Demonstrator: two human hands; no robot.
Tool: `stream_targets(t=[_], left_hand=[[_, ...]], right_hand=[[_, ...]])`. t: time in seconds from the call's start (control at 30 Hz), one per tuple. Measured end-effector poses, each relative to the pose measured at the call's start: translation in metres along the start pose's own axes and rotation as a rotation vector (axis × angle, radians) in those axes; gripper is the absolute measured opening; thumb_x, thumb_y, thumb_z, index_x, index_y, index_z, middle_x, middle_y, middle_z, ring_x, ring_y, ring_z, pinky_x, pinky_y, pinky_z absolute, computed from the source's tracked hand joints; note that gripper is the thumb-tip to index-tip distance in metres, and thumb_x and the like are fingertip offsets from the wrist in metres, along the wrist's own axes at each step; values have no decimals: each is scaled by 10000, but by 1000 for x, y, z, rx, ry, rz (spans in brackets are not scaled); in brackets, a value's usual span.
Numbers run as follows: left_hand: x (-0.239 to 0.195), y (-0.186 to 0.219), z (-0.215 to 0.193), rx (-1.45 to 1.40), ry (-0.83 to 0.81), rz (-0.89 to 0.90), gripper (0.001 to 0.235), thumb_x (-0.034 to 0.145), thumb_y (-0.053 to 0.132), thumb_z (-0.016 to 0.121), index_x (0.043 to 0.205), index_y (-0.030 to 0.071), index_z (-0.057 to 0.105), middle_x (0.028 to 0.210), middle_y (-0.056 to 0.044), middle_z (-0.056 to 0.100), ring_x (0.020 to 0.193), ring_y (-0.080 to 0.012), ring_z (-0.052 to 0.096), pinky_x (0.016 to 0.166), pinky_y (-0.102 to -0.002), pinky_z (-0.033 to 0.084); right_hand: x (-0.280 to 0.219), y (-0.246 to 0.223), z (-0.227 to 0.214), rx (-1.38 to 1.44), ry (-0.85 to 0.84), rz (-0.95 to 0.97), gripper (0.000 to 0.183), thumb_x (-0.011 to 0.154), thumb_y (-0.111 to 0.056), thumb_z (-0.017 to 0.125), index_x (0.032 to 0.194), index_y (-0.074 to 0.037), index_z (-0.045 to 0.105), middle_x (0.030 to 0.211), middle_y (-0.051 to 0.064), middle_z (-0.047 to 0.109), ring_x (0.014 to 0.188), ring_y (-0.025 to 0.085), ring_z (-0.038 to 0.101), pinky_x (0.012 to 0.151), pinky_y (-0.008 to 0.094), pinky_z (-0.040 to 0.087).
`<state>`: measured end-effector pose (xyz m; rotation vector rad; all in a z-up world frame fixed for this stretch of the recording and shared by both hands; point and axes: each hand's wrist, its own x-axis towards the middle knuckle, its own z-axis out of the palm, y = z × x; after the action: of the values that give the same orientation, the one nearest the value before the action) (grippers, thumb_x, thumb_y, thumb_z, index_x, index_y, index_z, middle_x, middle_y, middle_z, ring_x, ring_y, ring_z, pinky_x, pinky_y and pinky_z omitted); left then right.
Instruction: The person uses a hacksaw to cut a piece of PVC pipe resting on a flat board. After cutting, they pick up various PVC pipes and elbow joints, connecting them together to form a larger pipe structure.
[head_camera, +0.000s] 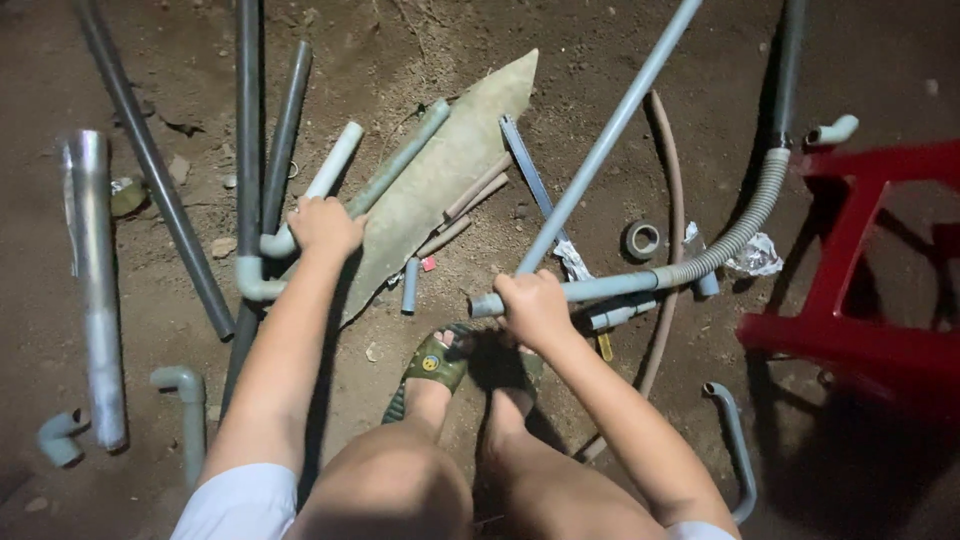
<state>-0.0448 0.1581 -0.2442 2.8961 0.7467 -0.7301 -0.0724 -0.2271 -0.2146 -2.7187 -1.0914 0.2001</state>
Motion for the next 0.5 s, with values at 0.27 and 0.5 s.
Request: stream_targets(t=[0.27, 0.5], left_hand=[[-14, -29, 27, -189, 149, 309, 481, 1032, 401, 707, 1215, -40, 658, 1180, -247, 659, 1196, -428, 622, 1000, -564, 541], [-110, -70, -80, -347, 248, 594, 521, 979, 325, 695, 1361, -14, 591, 1106, -282, 707, 1086, -505, 699, 1002, -584, 528]], right_hand=[[9, 1, -81, 72, 158, 89, 439, 565, -323, 919, 873, -198, 633, 692, 35, 651, 750, 297, 722, 774, 424, 532], [5, 30, -147, 200, 356, 282, 331, 612, -307, 888, 858, -249, 675, 708, 11, 681, 760, 291, 722, 774, 427, 561]])
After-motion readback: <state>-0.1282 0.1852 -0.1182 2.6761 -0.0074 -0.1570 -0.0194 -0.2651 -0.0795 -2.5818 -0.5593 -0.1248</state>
